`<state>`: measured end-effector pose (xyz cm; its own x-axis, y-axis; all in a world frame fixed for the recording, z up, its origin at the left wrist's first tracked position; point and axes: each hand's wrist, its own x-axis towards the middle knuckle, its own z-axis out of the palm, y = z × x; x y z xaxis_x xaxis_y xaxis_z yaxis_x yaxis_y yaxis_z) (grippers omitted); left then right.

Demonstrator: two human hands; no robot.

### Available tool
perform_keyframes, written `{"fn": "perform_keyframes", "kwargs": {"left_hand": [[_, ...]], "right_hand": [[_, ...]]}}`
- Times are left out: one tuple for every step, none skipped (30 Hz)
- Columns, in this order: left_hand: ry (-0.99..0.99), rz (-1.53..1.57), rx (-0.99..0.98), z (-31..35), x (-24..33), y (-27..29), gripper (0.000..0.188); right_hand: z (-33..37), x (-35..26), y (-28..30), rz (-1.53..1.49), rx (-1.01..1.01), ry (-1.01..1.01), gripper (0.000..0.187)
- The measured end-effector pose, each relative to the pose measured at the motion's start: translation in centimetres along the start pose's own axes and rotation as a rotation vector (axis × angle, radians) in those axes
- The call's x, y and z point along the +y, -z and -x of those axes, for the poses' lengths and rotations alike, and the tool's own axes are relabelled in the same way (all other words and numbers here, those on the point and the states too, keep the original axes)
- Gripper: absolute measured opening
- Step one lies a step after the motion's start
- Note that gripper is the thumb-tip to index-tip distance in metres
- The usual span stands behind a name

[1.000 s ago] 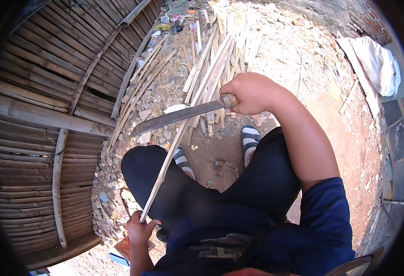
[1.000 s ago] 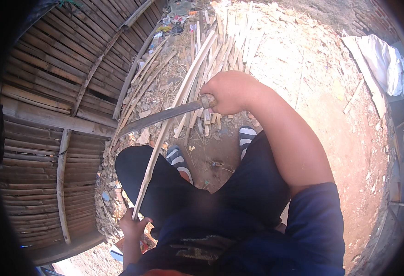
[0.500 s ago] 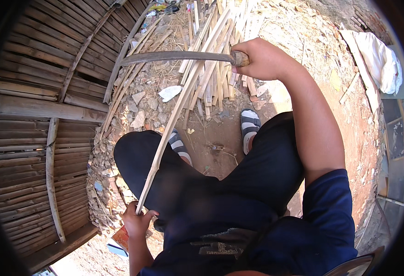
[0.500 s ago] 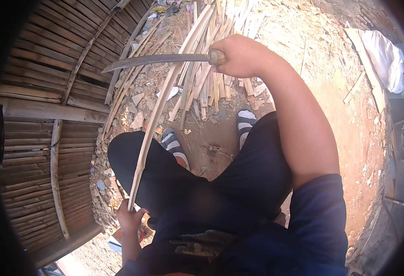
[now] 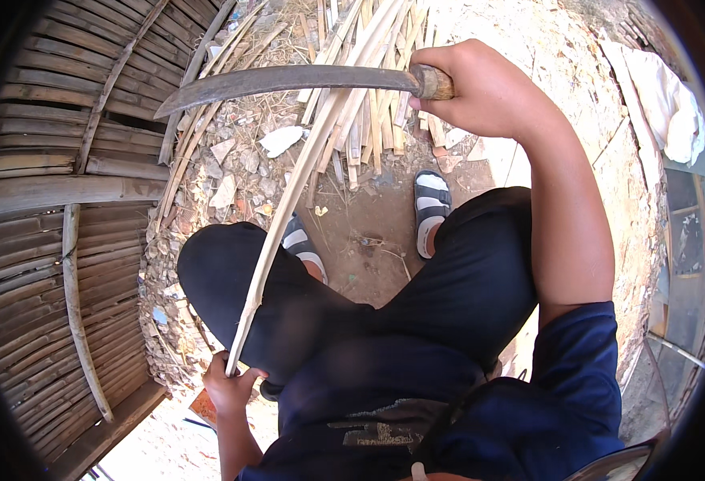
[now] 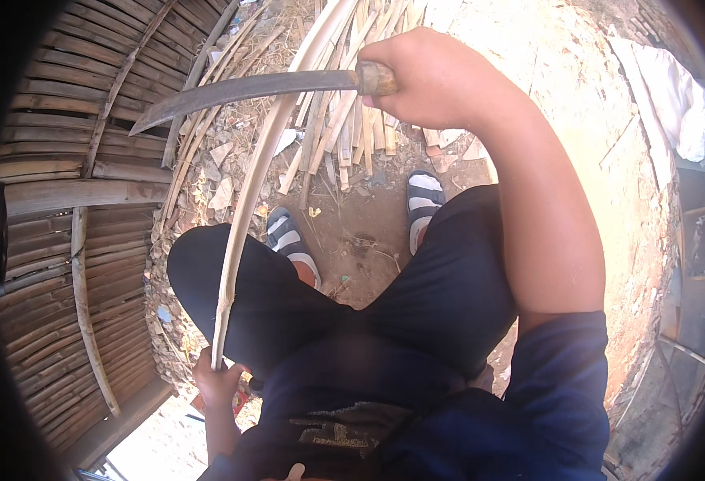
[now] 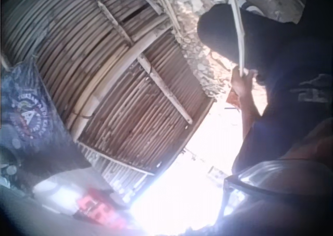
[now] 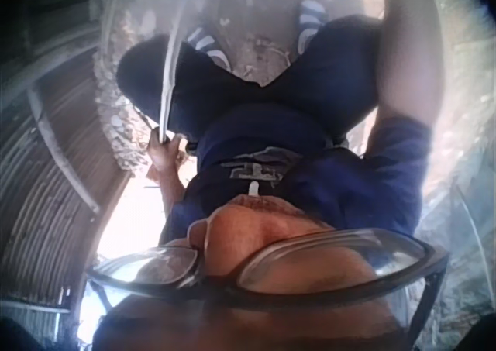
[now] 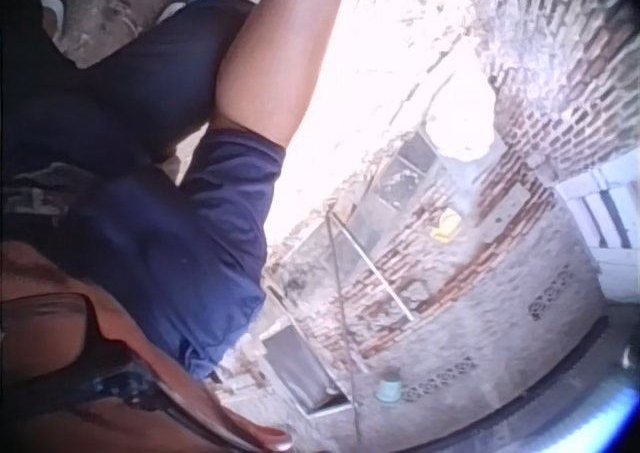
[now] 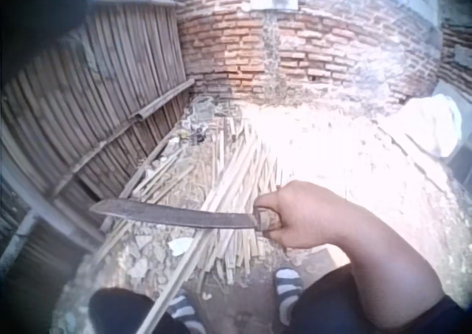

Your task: The person scrapes a wooden slat using a bladed tool, removing thin layers of wood while holding the slat in their left hand.

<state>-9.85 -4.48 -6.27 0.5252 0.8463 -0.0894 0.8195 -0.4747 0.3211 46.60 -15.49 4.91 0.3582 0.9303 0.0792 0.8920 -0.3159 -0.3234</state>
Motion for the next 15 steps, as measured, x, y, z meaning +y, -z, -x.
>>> {"fn": "perform_keyframes", "kwargs": {"left_hand": [[0.02, 0.008, -0.009, 0.0, 0.0, 0.0, 0.073], [0.036, 0.015, -0.019, -0.1, 0.1, -0.1, 0.073], [0.052, 0.022, -0.03, -0.3, 0.2, -0.1, 0.073], [0.026, 0.027, -0.013, -0.3, 0.3, -0.1, 0.073], [0.033, 0.028, -0.021, -0.3, 0.2, -0.2, 0.073], [0.041, 0.028, -0.029, -0.3, 0.1, -0.2, 0.074], [0.048, 0.028, -0.037, -0.3, 0.0, -0.2, 0.074], [0.053, 0.032, -0.042, -0.2, -0.2, -0.3, 0.074], [0.059, 0.036, -0.048, -0.1, -0.6, -0.4, 0.075], [0.064, 0.039, -0.054, 0.0, -0.7, -0.4, 0.075], [0.04, 0.042, -0.039, 0.0, -0.7, -0.4, 0.075], [0.015, 0.041, -0.024, 0.0, -0.6, -0.5, 0.075], [-0.009, 0.04, -0.009, 0.0, -0.6, -0.5, 0.075], [0.015, 0.045, -0.021, 0.0, -0.6, -0.5, 0.074], [0.039, 0.05, -0.033, 0.0, -0.7, -0.5, 0.074]], "right_hand": [[-0.2, 0.1, 0.0, -0.004, 0.026, 0.026, 0.035], [-0.2, 0.5, -0.1, -0.007, 0.053, 0.047, 0.035], [-0.2, 0.8, -0.4, -0.01, 0.081, 0.069, 0.035], [-0.3, 1.0, -0.7, -0.016, 0.071, 0.063, 0.035], [-0.2, 0.9, -0.8, 0.002, 0.1, 0.075, 0.034], [-0.1, 0.7, -0.8, 0.021, 0.129, 0.087, 0.034], [0.0, 0.4, -0.7, 0.039, 0.157, 0.1, 0.034], [0.1, 0.0, -0.5, 0.021, 0.118, 0.069, 0.034], [0.3, -0.5, -0.2, 0.003, 0.079, 0.038, 0.034], [0.3, -0.8, 0.3, -0.016, 0.039, 0.008, 0.033], [0.1, -0.9, 1.1, -0.046, 0.019, 0.026, 0.029], [-0.1, -1.0, 1.9, -0.079, 0.001, 0.043, 0.024], [-0.1, -1.0, 2.2, -0.112, -0.018, 0.06, 0.02], [-0.2, -0.7, 1.9, -0.11, -0.021, 0.065, 0.02], [-0.4, -0.3, 1.6, -0.109, -0.025, 0.07, 0.019]]}}
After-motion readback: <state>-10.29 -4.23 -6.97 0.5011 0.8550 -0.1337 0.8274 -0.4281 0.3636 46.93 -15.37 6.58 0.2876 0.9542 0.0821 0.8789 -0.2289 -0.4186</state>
